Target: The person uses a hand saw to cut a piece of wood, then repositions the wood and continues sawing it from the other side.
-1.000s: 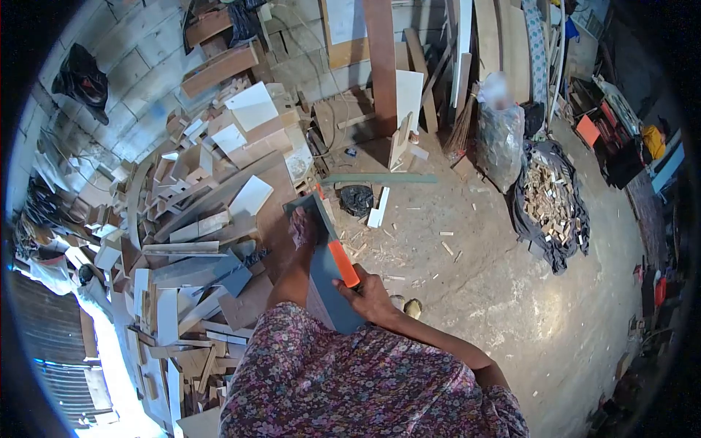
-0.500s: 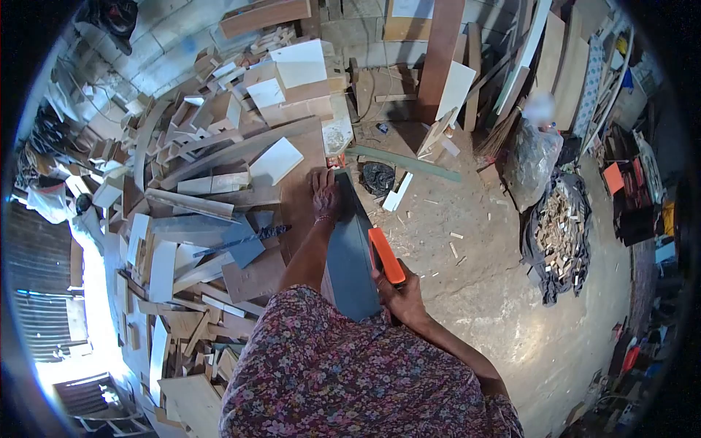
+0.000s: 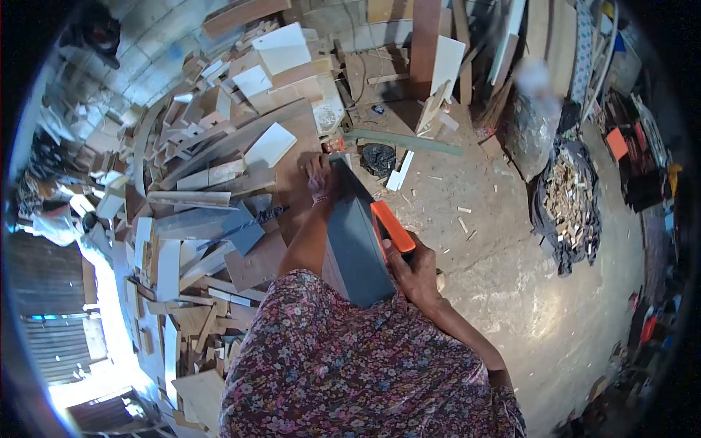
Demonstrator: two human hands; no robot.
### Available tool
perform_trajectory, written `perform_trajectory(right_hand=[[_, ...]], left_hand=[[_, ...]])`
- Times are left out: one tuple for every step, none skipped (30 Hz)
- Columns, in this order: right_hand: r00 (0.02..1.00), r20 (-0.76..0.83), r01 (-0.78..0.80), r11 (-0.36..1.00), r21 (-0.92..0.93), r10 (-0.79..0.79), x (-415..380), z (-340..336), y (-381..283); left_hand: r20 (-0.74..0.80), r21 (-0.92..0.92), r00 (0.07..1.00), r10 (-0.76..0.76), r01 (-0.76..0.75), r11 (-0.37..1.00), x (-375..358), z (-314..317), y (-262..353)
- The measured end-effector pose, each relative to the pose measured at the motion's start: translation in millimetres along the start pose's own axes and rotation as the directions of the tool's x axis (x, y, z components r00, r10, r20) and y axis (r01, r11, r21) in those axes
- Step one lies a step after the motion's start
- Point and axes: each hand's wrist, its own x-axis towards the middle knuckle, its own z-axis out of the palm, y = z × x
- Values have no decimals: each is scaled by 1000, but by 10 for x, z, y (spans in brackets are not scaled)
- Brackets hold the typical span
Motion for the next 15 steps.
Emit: perform_trajectory(right_hand=[[1000, 5, -11, 1000, -29, 11, -29, 8, 47], [1000, -23, -12, 1000, -9, 12, -60, 14, 61], [998, -12, 54, 995, -87, -55, -92, 24, 64], [993, 6, 115, 979, -166, -115, -136, 39, 76], [984, -3, 173, 967, -186, -177, -165, 91, 199], [985, -26, 163, 970, -180, -171, -207, 98, 195], [986, 24, 164, 969, -182, -163, -233, 97, 169], [985, 76, 166, 969, -182, -154, -258, 107, 146], [982, 69, 184, 964, -191, -174, -276, 135, 134], [983, 58, 179, 967, -181, -171, -285, 159, 143], [985, 60, 172, 968, -185, -164, -292, 181, 155], [985, 64, 167, 967, -190, -158, -293, 191, 160], [986, 61, 165, 969, -187, -156, -301, 171, 151], [990, 42, 141, 977, -159, -136, -316, 120, 112], [993, 28, 119, 984, -134, -116, -335, 69, 82]], left_hand=[[4, 5, 1000, 31, -31, 1000, -2, 102, -47], [-60, -9, 998, -3, 3, 1000, 6, 228, -113], [-122, -26, 992, -37, 34, 999, 25, 301, -160], [-114, -22, 993, -4, 2, 1000, 19, 232, -133], [-130, 60, 991, 7, 1, 998, -9, 165, -109], [-148, 140, 989, 15, 6, 990, -16, 101, -103], [-101, 283, 988, 115, -83, 956, 85, 623, -520], [-95, 283, 987, 132, -100, 954, 60, 509, -417], [-105, 217, 992, 64, -40, 975, 29, 278, -260], [-108, 152, 994, -7, 24, 988, -7, 113, -142], [-103, 159, 995, 3, 13, 987, -35, 112, -121], [-148, 243, 989, 3, 33, 970, -48, 122, -104], [-193, 321, 981, 5, 59, 945, -50, 130, -94], [-193, 321, 981, 5, 58, 945, -42, 127, -84], [-197, 337, 980, -12, 79, 938, -31, 126, -71]])
